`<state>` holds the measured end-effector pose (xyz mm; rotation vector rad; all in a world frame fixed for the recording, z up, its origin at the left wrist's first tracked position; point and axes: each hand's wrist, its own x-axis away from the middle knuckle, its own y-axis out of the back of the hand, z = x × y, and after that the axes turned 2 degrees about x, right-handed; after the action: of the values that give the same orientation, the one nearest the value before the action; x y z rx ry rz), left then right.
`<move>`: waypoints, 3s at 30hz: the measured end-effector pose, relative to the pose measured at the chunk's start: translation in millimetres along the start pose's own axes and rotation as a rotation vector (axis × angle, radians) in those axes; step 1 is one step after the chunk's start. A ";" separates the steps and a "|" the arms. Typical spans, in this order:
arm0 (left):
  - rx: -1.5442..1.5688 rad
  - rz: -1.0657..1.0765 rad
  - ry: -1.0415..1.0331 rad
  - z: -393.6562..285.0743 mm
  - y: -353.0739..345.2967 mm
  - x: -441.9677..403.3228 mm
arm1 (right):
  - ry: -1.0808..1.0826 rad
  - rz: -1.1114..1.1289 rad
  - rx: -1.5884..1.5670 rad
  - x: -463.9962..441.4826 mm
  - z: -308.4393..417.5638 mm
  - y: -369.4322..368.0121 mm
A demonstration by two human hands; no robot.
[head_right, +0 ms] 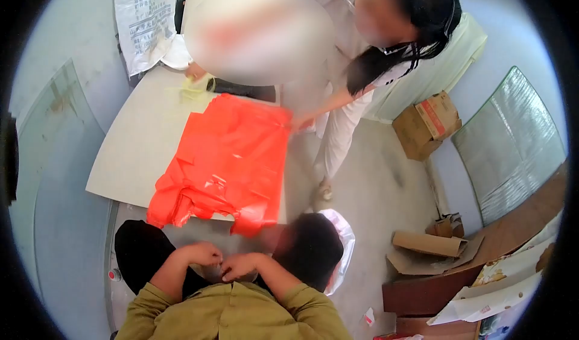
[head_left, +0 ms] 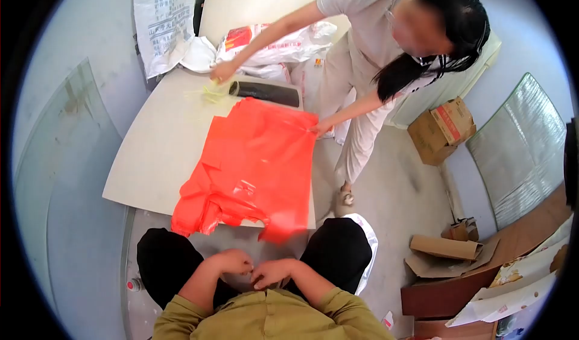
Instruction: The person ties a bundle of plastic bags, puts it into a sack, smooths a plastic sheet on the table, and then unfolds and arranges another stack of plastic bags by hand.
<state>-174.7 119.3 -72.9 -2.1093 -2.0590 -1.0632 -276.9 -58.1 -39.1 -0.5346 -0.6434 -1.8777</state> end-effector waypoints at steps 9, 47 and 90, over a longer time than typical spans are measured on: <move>0.815 -1.038 -0.192 -57.6 65.2 39.0 | 0.144 -1.749 -0.659 77.5 -16.6 51.8; -0.030 -1.020 0.413 37.5 156.1 50.4 | -0.197 -1.759 0.132 33.2 -105.2 176.5; 0.028 -1.116 0.025 52.8 167.3 57.0 | 0.356 -1.501 -0.663 -8.9 29.7 115.8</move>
<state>-7.7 170.5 -13.5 -0.7681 -3.2199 -1.0143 -164.1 -70.0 -0.3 0.0037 -0.0564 -3.5406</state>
